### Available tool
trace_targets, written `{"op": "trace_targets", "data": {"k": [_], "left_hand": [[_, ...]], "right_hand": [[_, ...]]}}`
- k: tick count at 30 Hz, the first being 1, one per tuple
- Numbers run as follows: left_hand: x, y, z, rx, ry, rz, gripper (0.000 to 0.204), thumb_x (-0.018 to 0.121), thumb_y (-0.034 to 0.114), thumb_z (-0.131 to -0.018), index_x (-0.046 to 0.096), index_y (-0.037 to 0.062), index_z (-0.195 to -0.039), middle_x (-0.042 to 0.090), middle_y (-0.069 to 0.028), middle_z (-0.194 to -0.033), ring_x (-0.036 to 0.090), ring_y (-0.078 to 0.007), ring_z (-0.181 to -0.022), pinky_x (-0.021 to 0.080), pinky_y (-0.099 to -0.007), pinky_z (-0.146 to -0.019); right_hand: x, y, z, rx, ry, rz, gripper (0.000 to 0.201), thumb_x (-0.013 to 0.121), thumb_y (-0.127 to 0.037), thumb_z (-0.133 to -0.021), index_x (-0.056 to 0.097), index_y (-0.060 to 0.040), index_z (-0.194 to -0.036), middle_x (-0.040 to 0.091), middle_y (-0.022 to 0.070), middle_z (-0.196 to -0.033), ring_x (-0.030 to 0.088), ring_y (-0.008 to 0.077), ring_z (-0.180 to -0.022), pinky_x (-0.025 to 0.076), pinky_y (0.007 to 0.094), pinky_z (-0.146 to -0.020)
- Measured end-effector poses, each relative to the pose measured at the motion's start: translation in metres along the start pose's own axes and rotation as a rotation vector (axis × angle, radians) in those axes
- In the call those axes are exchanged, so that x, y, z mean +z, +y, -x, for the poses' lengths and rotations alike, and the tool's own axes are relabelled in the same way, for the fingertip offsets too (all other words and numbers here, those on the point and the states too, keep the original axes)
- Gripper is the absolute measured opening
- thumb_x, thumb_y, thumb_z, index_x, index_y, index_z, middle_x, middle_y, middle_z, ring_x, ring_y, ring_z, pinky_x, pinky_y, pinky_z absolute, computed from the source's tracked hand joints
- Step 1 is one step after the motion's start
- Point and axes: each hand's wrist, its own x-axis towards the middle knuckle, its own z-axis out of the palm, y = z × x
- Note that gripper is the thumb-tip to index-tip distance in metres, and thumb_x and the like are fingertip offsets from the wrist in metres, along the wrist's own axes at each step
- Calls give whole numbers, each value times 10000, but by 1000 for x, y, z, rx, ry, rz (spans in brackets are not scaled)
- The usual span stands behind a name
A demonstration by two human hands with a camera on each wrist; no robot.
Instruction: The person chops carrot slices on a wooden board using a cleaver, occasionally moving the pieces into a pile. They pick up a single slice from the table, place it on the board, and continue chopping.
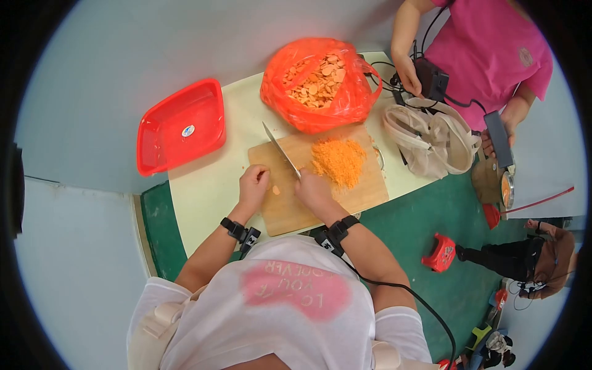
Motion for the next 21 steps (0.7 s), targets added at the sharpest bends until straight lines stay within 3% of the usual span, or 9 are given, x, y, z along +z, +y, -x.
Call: {"op": "trace_targets", "data": {"k": [7,10,15,21], "left_hand": [[-29,-14,20,-74,7,-46,65,615,50,-821,619,7,-869,608,-108,-816,608,-202,-678,496,-295,-638],[-35,-13,30,-84,9,-47,62,618,58,-821,624,12,-861,611,-109,-813,609,-204,-684,495,-295,-635],[-31,-11,32,43,-127,-152,87,625,58,-803,635,10,-875,621,-123,-837,617,-248,-722,495,-319,-664],[-21,-1,35,42,-315,-304,150,605,154,-818,659,30,-883,639,-155,-862,626,-321,-778,509,-384,-704]], "right_hand": [[-6,3,-1,-13,-20,86,249,539,-174,-831,551,-21,-1027,630,238,-752,624,405,-710,491,499,-645],[-9,9,1,47,-7,66,200,534,-179,-838,554,-14,-949,640,235,-777,635,398,-745,492,497,-675],[-12,17,-1,-17,30,124,191,533,-197,-841,556,-26,-925,641,224,-764,634,395,-718,495,498,-646],[-5,18,0,-53,24,144,201,546,-200,-837,566,-30,-941,637,223,-748,634,386,-706,497,499,-640]]}}
